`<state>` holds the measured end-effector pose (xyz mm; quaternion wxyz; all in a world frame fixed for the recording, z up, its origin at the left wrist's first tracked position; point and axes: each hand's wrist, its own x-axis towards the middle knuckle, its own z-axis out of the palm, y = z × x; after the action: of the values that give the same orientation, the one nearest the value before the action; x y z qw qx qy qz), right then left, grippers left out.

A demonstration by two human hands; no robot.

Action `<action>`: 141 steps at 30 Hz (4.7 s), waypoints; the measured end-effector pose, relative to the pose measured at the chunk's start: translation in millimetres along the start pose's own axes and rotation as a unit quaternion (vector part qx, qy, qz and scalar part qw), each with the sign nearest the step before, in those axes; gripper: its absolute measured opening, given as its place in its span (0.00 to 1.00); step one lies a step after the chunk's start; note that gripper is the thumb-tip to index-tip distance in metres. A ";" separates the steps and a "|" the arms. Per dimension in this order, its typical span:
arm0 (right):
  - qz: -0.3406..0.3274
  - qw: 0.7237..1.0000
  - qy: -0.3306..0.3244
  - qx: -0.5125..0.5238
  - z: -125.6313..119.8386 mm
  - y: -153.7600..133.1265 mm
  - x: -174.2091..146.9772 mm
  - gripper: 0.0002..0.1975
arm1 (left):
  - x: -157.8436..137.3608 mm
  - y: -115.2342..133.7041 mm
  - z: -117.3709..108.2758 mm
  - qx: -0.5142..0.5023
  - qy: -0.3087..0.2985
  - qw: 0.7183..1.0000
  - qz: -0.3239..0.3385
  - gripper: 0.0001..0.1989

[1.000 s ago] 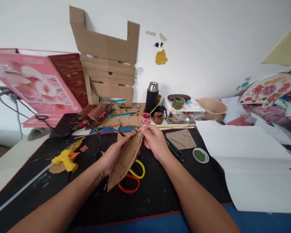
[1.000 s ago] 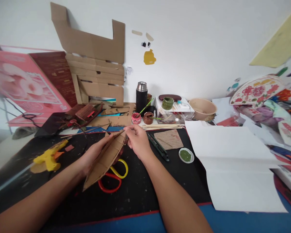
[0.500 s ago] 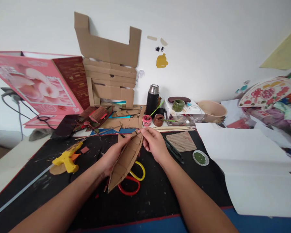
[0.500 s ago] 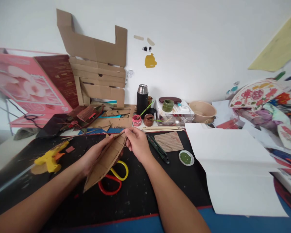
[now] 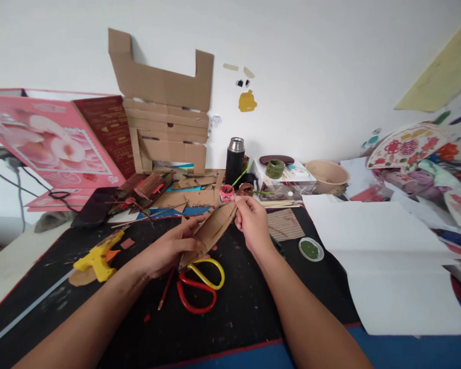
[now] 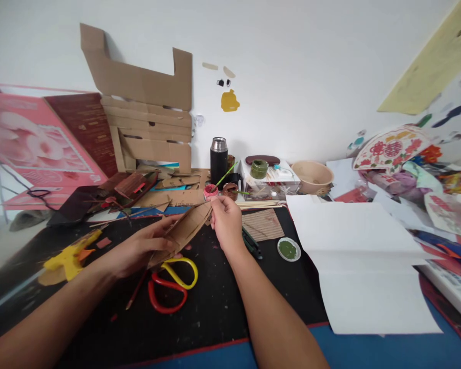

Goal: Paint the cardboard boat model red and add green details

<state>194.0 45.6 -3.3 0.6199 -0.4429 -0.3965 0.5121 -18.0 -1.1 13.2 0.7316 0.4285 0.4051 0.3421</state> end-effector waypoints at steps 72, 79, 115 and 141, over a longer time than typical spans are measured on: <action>0.032 0.998 -0.054 -0.009 1.9 0.1 -3.0 0.25 | 3.6 -3.7 2.7 -0.025 -0.004 0.999 -0.021 0.37; 0.029 0.996 -0.081 -0.027 3.0 5.1 -6.4 0.24 | 0.9 -3.4 5.5 -0.040 0.008 0.999 -0.025 0.33; 0.073 0.996 0.008 -0.055 -5.3 2.6 -2.2 0.29 | 15.2 -1.7 32.4 -0.246 0.217 0.943 -0.057 0.20; 0.040 0.990 0.105 -0.086 -50.1 -12.2 41.1 0.32 | 21.9 -20.0 15.5 -0.261 0.185 0.944 -0.076 0.24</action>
<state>251.5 78.0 -4.8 0.5968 -0.5612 -0.3535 0.4515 8.4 4.1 -6.7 0.7538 0.1196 0.4612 0.4525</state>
